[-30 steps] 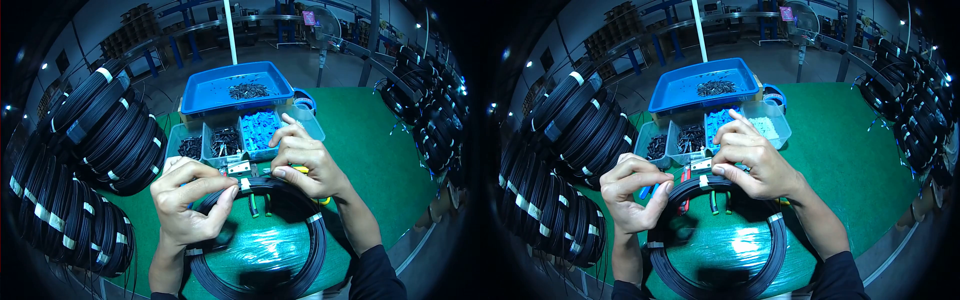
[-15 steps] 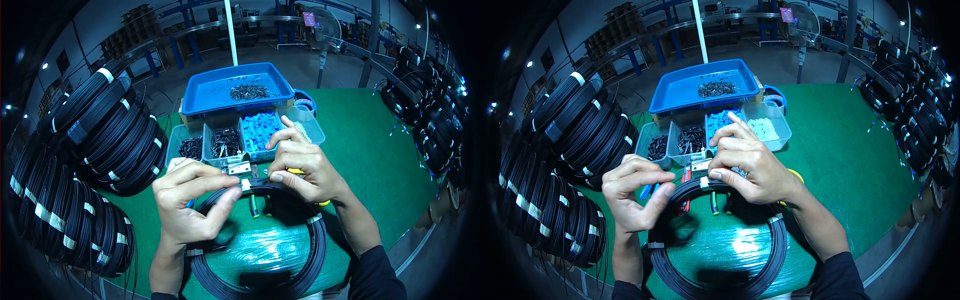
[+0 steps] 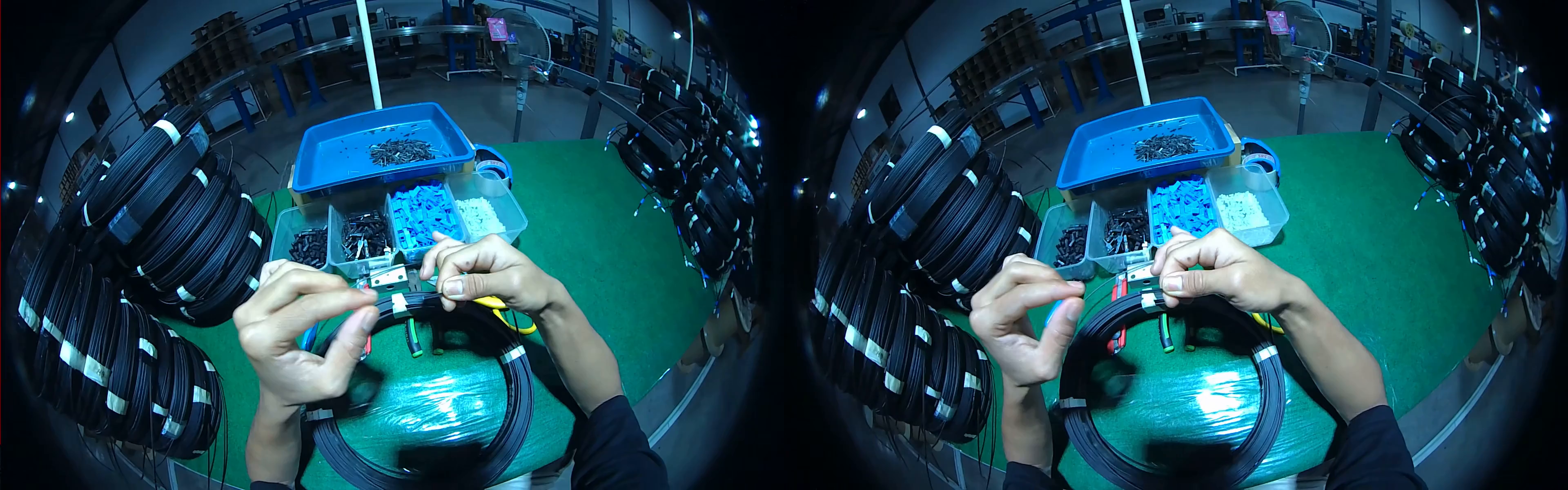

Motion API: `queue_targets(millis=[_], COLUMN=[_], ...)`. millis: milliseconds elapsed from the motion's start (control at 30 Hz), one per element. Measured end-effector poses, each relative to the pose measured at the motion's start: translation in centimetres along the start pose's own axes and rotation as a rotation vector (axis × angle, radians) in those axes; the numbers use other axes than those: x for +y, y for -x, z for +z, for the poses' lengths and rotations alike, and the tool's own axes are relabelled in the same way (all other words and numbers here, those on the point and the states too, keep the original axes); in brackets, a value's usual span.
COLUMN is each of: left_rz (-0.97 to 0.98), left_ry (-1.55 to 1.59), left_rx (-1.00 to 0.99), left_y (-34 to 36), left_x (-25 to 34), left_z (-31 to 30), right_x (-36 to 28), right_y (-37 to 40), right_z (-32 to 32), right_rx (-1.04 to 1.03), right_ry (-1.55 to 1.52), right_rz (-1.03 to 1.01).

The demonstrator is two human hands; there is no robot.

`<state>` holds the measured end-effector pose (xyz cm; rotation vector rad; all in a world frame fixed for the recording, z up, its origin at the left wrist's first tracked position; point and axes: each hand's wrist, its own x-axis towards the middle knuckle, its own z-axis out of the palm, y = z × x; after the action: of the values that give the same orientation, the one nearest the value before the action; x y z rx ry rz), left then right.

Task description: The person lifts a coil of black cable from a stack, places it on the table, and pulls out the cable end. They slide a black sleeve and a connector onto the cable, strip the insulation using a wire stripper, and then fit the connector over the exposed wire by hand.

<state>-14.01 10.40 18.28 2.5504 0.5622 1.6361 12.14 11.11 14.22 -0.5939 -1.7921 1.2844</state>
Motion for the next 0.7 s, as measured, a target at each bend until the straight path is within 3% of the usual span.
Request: queue_targets(millis=[100, 367, 700], left_rz=[0.095, 0.096, 0.023], left_ry=[-0.051, -0.051, 0.000], left_rx=[-0.101, -0.136, -0.120], left_y=[-0.3, 0.1, -0.3], left_x=[0.3, 0.5, 1.0], left_z=[0.6, 1.5, 0.3], right_x=[0.1, 0.7, 1.4], right_y=[0.0, 0.1, 0.0], right_z=[0.3, 0.9, 0.2], right_rx=[-0.050, -0.190, -0.159], right_ry=[-0.086, -0.327, -0.344], right_rz=[0.060, 0.168, 0.114])
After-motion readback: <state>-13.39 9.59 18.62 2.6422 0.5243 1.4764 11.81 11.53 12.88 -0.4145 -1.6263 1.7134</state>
